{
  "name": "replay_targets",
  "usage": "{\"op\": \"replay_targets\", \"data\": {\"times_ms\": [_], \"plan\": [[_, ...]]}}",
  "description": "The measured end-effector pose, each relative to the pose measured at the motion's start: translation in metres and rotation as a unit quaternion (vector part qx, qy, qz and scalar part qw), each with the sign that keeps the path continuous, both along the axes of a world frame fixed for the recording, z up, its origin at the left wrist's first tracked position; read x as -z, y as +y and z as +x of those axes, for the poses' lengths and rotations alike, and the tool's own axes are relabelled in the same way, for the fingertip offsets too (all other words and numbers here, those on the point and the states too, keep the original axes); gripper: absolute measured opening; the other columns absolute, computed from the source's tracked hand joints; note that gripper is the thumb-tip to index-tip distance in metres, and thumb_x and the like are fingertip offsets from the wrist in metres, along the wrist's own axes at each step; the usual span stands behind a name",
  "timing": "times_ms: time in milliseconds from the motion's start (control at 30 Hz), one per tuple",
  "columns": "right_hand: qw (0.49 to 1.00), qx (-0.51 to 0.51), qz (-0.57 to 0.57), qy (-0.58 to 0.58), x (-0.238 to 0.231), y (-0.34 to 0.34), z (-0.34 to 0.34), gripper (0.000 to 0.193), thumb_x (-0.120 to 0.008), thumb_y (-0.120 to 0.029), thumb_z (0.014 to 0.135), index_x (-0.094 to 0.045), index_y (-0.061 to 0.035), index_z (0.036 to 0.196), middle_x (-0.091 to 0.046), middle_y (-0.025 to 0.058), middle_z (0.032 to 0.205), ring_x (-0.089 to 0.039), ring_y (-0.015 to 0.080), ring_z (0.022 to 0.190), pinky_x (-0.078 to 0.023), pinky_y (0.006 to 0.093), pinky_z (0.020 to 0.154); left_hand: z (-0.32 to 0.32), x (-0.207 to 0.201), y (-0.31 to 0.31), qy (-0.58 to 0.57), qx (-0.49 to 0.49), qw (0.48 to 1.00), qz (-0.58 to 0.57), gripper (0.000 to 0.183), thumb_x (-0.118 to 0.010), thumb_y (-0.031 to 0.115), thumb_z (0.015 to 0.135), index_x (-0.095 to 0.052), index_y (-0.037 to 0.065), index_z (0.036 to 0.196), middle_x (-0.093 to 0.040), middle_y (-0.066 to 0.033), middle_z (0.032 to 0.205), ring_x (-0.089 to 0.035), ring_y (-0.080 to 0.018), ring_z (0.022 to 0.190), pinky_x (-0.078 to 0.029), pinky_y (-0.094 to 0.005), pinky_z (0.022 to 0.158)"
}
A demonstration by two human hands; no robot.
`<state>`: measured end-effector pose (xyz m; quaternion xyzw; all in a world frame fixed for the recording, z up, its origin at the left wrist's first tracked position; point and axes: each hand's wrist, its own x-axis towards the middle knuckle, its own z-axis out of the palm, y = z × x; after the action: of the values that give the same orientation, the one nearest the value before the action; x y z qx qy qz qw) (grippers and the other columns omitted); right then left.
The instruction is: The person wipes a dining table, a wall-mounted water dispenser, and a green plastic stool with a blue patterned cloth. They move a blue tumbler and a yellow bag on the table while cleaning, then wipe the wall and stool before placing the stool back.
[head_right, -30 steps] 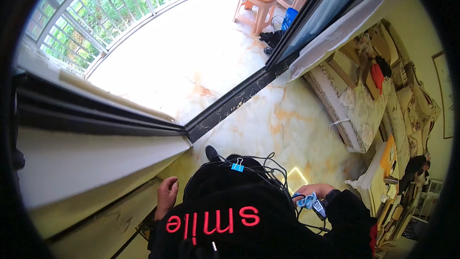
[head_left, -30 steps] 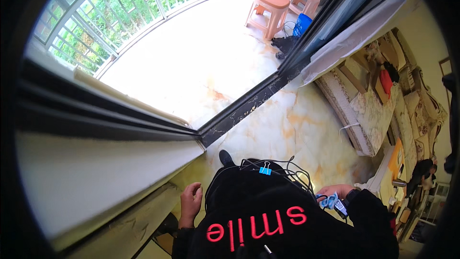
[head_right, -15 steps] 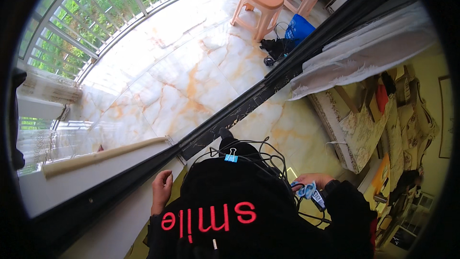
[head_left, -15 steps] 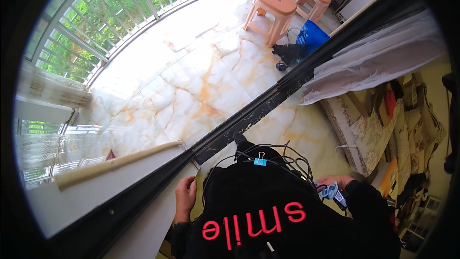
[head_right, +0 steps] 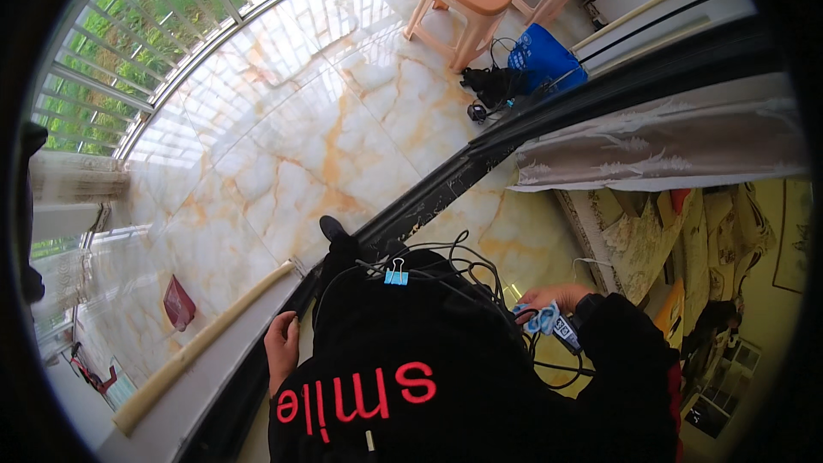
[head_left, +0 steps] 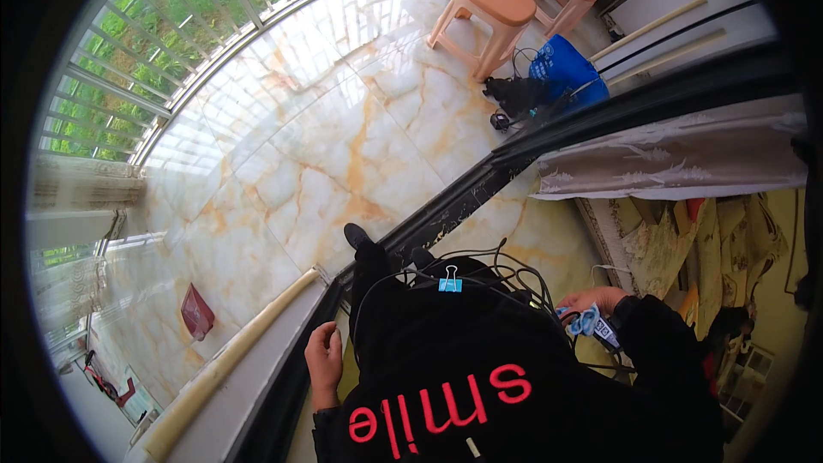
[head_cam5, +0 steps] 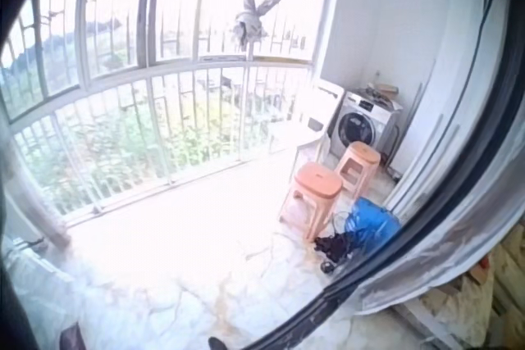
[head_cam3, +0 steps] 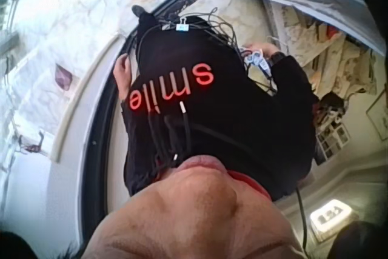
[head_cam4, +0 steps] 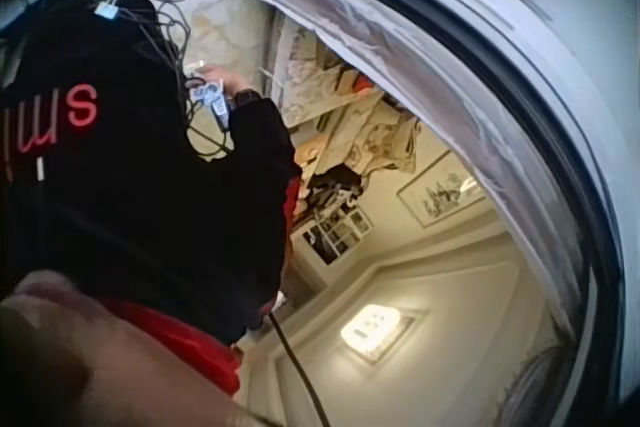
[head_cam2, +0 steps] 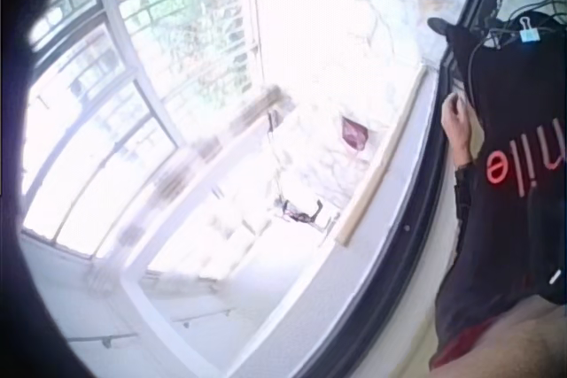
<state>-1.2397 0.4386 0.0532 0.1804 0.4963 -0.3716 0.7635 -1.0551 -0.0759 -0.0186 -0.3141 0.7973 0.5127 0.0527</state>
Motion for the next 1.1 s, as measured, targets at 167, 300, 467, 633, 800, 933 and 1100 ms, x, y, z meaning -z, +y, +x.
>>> {"op": "replay_targets", "data": {"times_ms": [167, 300, 467, 633, 800, 933, 1100], "plan": [[0.996, 0.08, 0.03, -0.025, -0.011, -0.043, -0.02, 0.029, -0.064, -0.022, 0.087, -0.064, -0.0005, 0.107, -0.068, 0.0044, 0.092, -0.062, 0.0094, 0.082, -0.048, 0.0213, 0.069, -0.035, 0.007, -0.056, -0.026, 0.034, 0.999, 0.012, 0.019, -0.056, 0.005, 0.088, -0.06, -0.002, 0.106, -0.065, -0.0099, 0.093, -0.061, -0.0163, 0.086, -0.048, -0.0279, 0.078], [0.997, 0.037, 0.061, -0.007, -0.023, -0.079, -0.035, 0.037, -0.065, -0.027, 0.088, -0.06, -0.0003, 0.113, -0.068, 0.0034, 0.094, -0.06, 0.0088, 0.086, -0.047, 0.0223, 0.071, -0.05, -0.001, -0.092, -0.061, 0.041, 0.997, 0.019, 0.02, -0.053, 0.004, 0.091, -0.058, -0.003, 0.108, -0.063, -0.007, 0.094, -0.059, -0.0125, 0.087, -0.047, -0.0262, 0.08], [0.998, -0.008, 0.062, 0.002, -0.022, -0.116, -0.048, 0.038, -0.062, -0.029, 0.089, -0.061, -0.001, 0.115, -0.068, 0.0073, 0.097, -0.061, 0.0112, 0.086, -0.047, 0.0236, 0.072, -0.051, 0.004, -0.109, -0.048, -0.039, 0.997, 0.052, 0.021, -0.054, 0.006, 0.09, -0.06, -0.003, 0.108, -0.065, -0.0101, 0.095, -0.061, -0.0141, 0.09, -0.048, -0.0275, 0.08], [0.996, -0.052, 0.071, 0.006, -0.02, -0.114, -0.057, 0.038, -0.064, -0.029, 0.087, -0.062, -0.0017, 0.113, -0.069, 0.0084, 0.096, -0.063, 0.0126, 0.087, -0.048, 0.0251, 0.071, -0.042, 0.007, -0.105, -0.036, -0.023, 0.999, 0.012, 0.021, -0.055, 0.006, 0.09, -0.06, -0.003, 0.108, -0.065, -0.0108, 0.093, -0.062, -0.0146, 0.088, -0.048, -0.0275, 0.081], [0.994, -0.082, 0.066, 0.016, -0.011, -0.072, -0.078, 0.033, -0.067, -0.029, 0.085, -0.065, -0.0025, 0.105, -0.069, 0.0082, 0.093, -0.064, 0.0135, 0.082, -0.049, 0.0262, 0.07, -0.01, 0.007, -0.062, 0.016, -0.119, 0.992, 0.046, 0.02, -0.053, 0.005, 0.091, -0.059, -0.004, 0.108, -0.064, -0.0088, 0.098, -0.06, -0.0145, 0.092, -0.047, -0.0275, 0.084], [0.972, -0.218, 0.001, 0.081, 0.002, -0.051, -0.105, 0.031, -0.069, -0.023, 0.083, -0.065, 0.001, 0.102, -0.07, 0.0088, 0.092, -0.064, 0.0149, 0.086, -0.049, 0.0264, 0.079, 0.049, 0.012, 0.018, 0.007, -0.155, 0.986, -0.055, 0.019, -0.056, 0.004, 0.085, -0.061, -0.002, 0.103, -0.065, -0.0147, 0.095, -0.063, -0.0225, 0.089, -0.049, -0.031, 0.079], [0.92, -0.382, 0.037, 0.077, -0.014, -0.064, -0.134, 0.028, -0.065, -0.019, 0.083, -0.064, 0.0032, 0.1, -0.069, 0.0113, 0.095, -0.065, 0.0203, 0.092, -0.048, 0.0301, 0.086, 0.115, 0.001, 0.151, -0.03, -0.28, 0.96, 0.016, 0.018, -0.058, 0.006, 0.084, -0.061, -0.001, 0.1, -0.064, -0.0167, 0.093, -0.063, -0.0281, 0.082, -0.05, -0.0334, 0.073]]}}
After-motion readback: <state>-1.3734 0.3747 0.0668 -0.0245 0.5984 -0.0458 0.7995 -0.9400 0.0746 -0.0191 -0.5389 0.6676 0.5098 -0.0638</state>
